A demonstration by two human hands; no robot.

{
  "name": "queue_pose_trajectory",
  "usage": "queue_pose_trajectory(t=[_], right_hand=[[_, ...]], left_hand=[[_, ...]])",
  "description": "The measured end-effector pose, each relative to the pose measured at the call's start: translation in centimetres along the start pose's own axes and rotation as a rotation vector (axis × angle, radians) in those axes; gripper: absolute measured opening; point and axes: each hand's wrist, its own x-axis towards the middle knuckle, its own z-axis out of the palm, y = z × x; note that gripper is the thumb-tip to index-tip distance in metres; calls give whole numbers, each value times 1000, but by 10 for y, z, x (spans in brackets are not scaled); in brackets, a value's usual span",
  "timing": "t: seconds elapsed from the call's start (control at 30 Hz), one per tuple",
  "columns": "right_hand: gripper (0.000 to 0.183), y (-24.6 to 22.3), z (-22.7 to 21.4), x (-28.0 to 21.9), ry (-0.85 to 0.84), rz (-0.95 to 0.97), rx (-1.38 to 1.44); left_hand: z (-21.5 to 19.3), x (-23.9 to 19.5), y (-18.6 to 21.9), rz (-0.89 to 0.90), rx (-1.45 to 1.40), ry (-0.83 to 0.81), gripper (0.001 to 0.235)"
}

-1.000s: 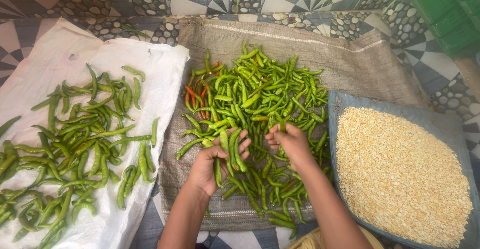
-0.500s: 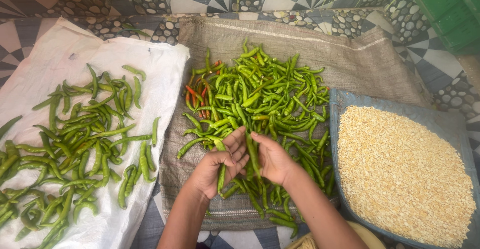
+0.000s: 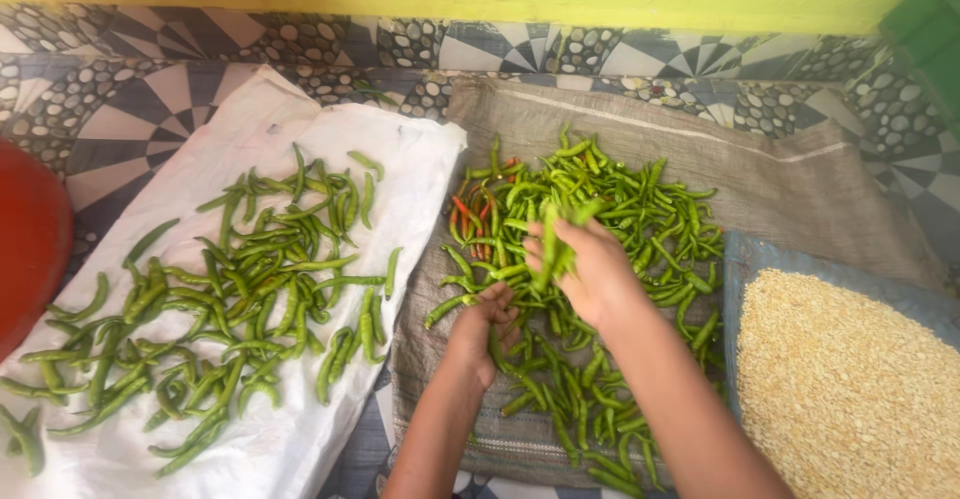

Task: The person sits on the floor and sorts green chilies by hand, picking them from a central pile on a woven mat and placing them onto a white sack to the left. A tray of grains is visible to the right but is not handled.

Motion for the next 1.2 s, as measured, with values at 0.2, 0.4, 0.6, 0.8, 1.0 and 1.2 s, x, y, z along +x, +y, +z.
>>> queue_pose_trajectory(t=[0.2,0.4,0.6,0.8,1.0,1.2], right_hand=[[32,-38,143,22,-96,-626,-843],[78,-50,201,41,-383,-62,-794],[66,-69,169,5,-470,-731,-901],[51,-6,-34,-52,-34,-540,-1315],[33,39,-176,-57,219,-197,-1479],[34,53,-99,-52,25,90,-1532]], left_hand=[[-3,-6,10,35,-48,-23,62],[0,-11,28,33,-142,33,54],[-14,-21,57,121,-289,63,57],[-33,-109,139,942,309,460,55],[-18,-152,149,562,1294,1123,104],[27,-91,58,314,1682,235,70]])
